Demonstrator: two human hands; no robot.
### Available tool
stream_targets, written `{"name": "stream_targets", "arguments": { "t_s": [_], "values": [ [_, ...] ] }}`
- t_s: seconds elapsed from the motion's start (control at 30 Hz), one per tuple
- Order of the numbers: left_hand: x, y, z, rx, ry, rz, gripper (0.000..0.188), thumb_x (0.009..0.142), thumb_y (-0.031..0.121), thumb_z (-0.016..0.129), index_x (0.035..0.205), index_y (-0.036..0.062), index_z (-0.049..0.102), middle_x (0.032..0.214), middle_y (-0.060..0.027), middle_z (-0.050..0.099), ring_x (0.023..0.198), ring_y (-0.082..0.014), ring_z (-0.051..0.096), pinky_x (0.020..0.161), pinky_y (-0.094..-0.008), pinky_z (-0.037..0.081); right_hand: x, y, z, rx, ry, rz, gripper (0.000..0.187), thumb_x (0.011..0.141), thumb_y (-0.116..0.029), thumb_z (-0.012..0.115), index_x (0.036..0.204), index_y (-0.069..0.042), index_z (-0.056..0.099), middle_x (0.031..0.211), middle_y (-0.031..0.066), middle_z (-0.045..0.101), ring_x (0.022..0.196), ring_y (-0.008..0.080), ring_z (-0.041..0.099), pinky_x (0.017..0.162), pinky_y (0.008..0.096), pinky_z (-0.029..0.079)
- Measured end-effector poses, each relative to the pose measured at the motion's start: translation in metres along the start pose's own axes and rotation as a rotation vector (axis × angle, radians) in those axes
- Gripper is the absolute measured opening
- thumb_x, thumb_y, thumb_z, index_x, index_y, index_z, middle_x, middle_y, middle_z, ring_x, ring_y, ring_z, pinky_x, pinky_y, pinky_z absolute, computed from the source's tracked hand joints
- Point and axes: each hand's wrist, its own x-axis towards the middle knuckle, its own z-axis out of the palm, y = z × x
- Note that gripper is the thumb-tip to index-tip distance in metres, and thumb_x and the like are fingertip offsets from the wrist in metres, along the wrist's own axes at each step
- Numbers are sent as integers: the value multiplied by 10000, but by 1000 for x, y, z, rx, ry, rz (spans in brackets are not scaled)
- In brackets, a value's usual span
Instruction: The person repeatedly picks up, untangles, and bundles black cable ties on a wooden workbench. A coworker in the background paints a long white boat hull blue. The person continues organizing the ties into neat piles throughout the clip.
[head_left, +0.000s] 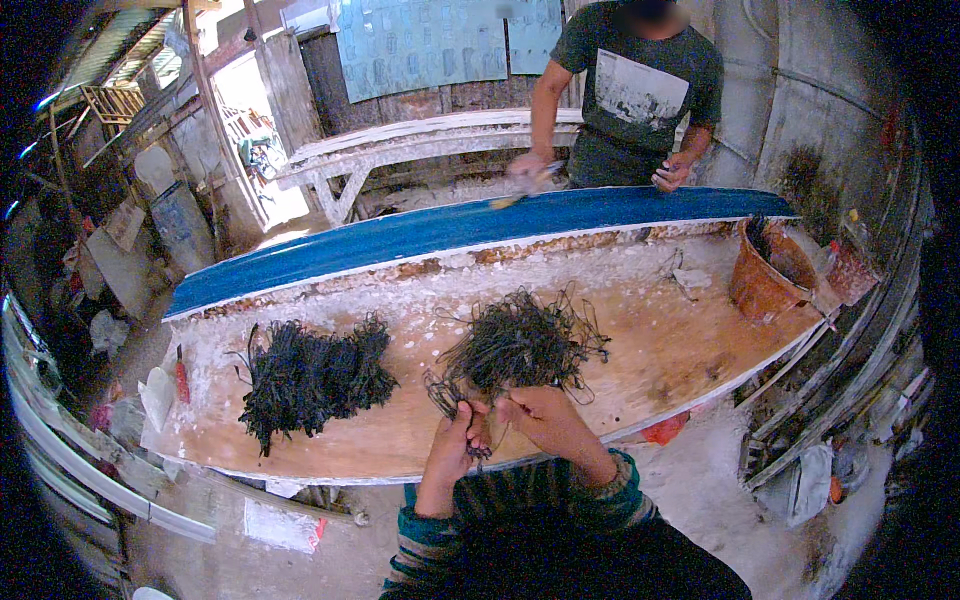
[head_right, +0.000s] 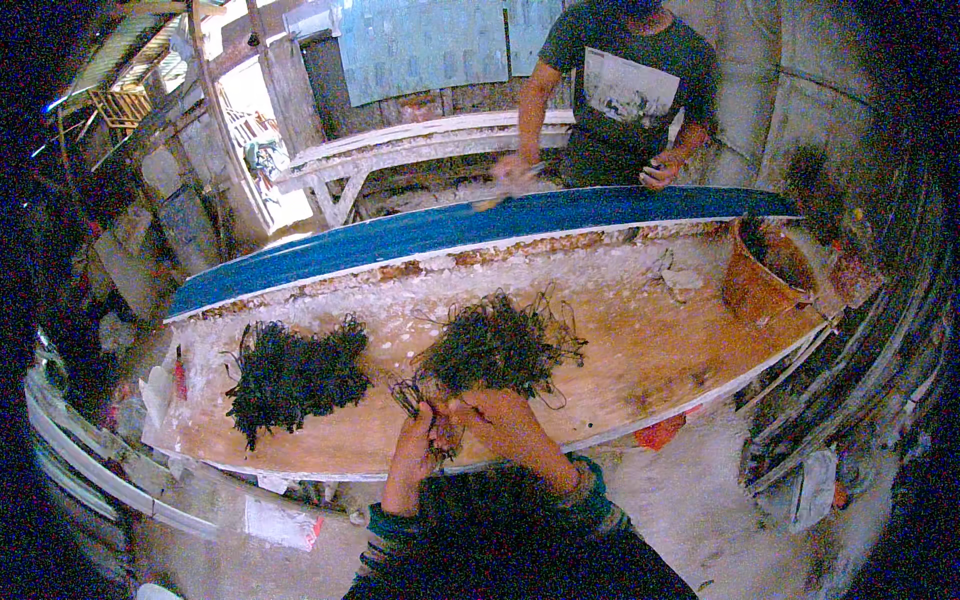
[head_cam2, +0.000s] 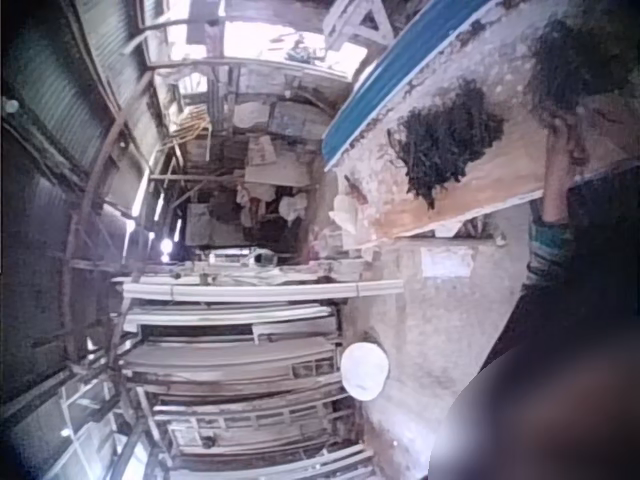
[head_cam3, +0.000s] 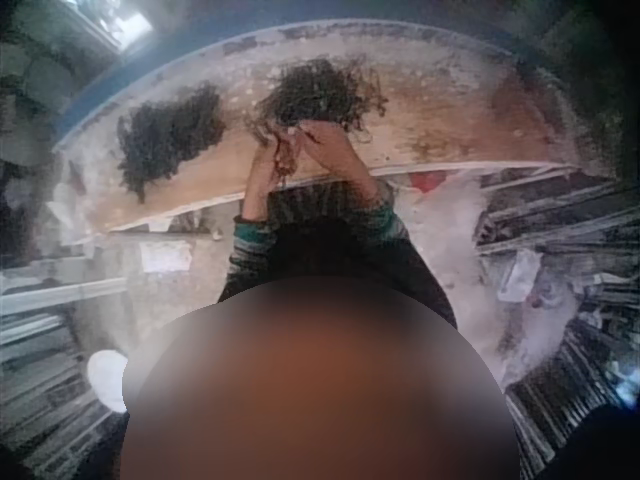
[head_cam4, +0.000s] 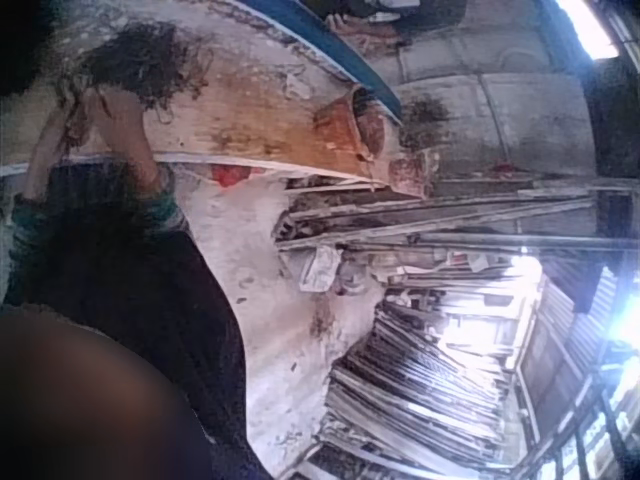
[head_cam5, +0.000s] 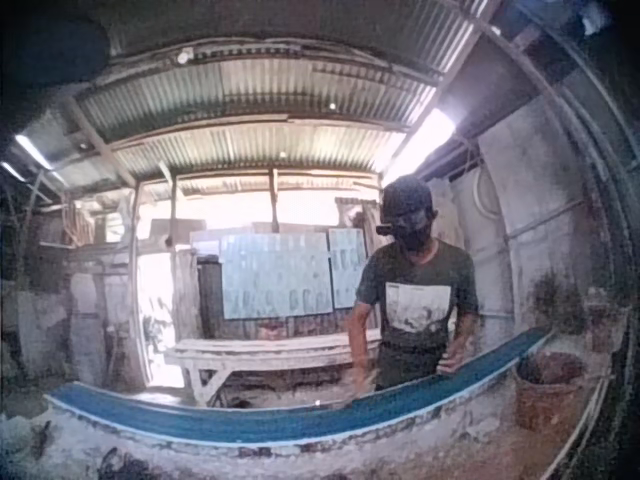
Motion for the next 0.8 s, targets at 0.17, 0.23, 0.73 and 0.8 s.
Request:
{"name": "stream_targets", "arguments": {
  "t_s": [0.17,0.23,0.73,0.8],
  "values": [
    [-3,-4,0,85,-124,31,449,836,518,436,850,71,468,570,19,380,494,-100,344,488,-247,342,19,3,18,-116,127,14,303,852,-279,494,693,-28,554,584,158,525,524,316,529,471,392,379],
    [-5,-1,2,200,-161,97,411,840,484,461,869,75,475,592,19,403,507,-96,364,492,-242,349,25,3,19,-182,137,27,310,853,-289,489,686,-35,554,574,151,530,516,317,528,471,386,385],
    [-2,-2,5,-68,60,2,247,836,299,557,873,64,489,648,-14,458,575,-114,452,540,-259,396,-14,60,-15,233,310,164,163,771,-89,621,924,-46,582,818,30,598,719,108,544,622,248,442],
    [1,-6,-2,-137,-43,38,243,837,295,553,887,66,489,628,-6,441,555,-106,433,531,-257,387,-23,68,-26,43,499,192,184,745,-108,650,909,-49,590,824,46,600,709,120,546,616,252,443]
  ]
}}
